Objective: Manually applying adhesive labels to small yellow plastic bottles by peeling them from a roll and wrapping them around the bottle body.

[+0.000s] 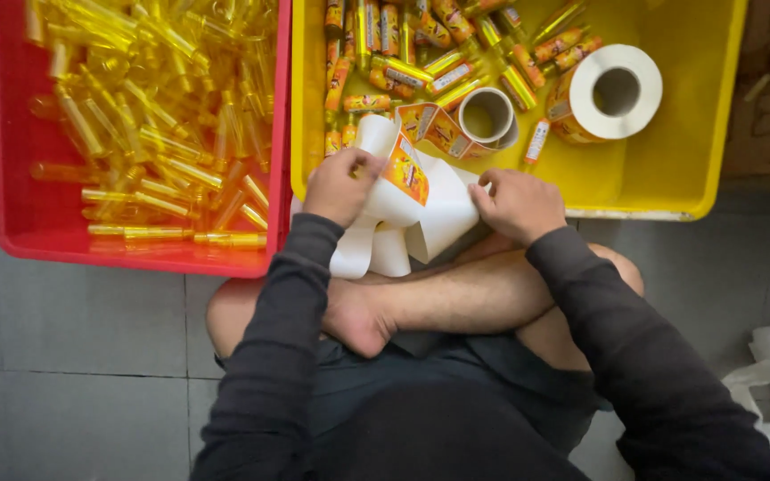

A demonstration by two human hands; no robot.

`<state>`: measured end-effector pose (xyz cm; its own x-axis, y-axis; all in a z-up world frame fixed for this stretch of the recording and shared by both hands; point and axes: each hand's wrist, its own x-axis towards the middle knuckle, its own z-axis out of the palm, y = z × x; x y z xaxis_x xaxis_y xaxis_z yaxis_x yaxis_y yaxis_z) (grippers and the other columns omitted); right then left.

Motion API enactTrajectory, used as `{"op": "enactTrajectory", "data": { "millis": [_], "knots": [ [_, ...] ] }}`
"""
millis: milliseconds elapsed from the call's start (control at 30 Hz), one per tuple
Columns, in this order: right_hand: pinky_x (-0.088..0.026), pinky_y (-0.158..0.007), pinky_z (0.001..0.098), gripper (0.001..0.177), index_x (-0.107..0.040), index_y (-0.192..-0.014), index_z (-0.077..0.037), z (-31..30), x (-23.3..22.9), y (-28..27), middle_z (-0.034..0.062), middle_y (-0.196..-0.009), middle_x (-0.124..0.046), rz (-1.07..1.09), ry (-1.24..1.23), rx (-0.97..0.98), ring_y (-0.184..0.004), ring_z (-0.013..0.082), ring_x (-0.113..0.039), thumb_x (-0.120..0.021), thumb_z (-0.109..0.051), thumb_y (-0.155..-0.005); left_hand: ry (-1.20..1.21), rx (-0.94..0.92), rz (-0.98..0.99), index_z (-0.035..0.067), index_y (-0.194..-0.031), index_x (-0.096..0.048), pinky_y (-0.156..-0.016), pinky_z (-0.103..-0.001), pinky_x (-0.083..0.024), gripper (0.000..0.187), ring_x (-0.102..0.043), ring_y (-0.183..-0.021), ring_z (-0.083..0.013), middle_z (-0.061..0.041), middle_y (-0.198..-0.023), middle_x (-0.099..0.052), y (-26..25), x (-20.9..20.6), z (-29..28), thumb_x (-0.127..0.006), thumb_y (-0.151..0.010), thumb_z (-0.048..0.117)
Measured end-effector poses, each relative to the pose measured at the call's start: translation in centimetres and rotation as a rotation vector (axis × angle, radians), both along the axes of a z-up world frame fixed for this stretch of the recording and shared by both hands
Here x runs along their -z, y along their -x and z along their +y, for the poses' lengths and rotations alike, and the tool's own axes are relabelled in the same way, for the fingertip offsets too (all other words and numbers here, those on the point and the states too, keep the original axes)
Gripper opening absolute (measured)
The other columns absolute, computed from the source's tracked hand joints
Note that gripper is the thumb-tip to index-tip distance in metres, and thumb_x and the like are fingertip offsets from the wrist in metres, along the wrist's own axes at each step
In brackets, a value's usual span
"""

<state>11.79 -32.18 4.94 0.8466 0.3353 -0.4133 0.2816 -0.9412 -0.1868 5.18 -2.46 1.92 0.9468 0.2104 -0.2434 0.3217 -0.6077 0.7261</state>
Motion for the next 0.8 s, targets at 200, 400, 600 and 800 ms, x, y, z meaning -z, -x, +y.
{"op": "enactTrajectory", "data": {
  "millis": [200, 400, 600, 800],
  "knots": [
    [-0.054, -0.089, 0.0539, 0.06, -0.07, -0.12, -0.021, -0.3, 0.5, 0.4, 0.0058, -0.105, -0.076, -0.085, -0.025, 0.013, -0.108, 0.0353, -0.071, -0.035, -0.066, -0.1, -0.016, 0.188, -0.036, 0.006, -0.109, -0.07, -0.087, -0.054, -0.053, 0.031, -0.069, -0.104, -0.0443, -0.023, -0.101, -0.074, 4.0, -4.6, -3.2, -0.072, -0.087, 0.028],
    [-0.053, -0.092, 0.0534, 0.049, -0.069, -0.121, -0.026, -0.9, 2.2, 0.8, 0.0052, -0.109, -0.075, -0.158, -0.064, 0.078, -0.111, 0.0329, -0.07, -0.042, -0.06, -0.099, 0.119, 0.346, 0.016, 0.006, -0.12, -0.068, -0.086, -0.057, -0.054, 0.041, -0.067, -0.107, -0.0501, -0.028, -0.104, -0.073, 12.4, -18.8, -2.2, -0.07, -0.084, 0.025],
    [-0.051, -0.093, 0.0557, 0.038, -0.054, -0.124, -0.021, -1.9, 4.9, -0.6, 0.0057, -0.11, -0.062, -0.234, -0.312, 0.17, -0.109, 0.0355, -0.066, -0.065, -0.039, -0.093, -0.15, 0.323, 0.125, 0.023, -0.115, -0.075, -0.09, -0.041, -0.051, 0.038, -0.066, -0.12, -0.0305, -0.011, -0.11, -0.076, 18.0, -21.1, 0.3, -0.068, -0.083, 0.042],
    [-0.051, -0.083, 0.0429, 0.027, -0.062, -0.113, 0.007, -2.0, 6.1, -3.4, 0.0251, -0.11, -0.058, -0.497, -0.656, 0.095, -0.092, 0.036, -0.06, -0.066, -0.009, -0.092, -0.091, 0.145, 0.008, 0.007, -0.09, -0.074, -0.063, -0.036, -0.055, 0.023, -0.067, -0.065, -0.0288, -0.008, -0.081, -0.077, 22.9, -25.5, 3.6, -0.069, -0.072, 0.022]
  ]
}}
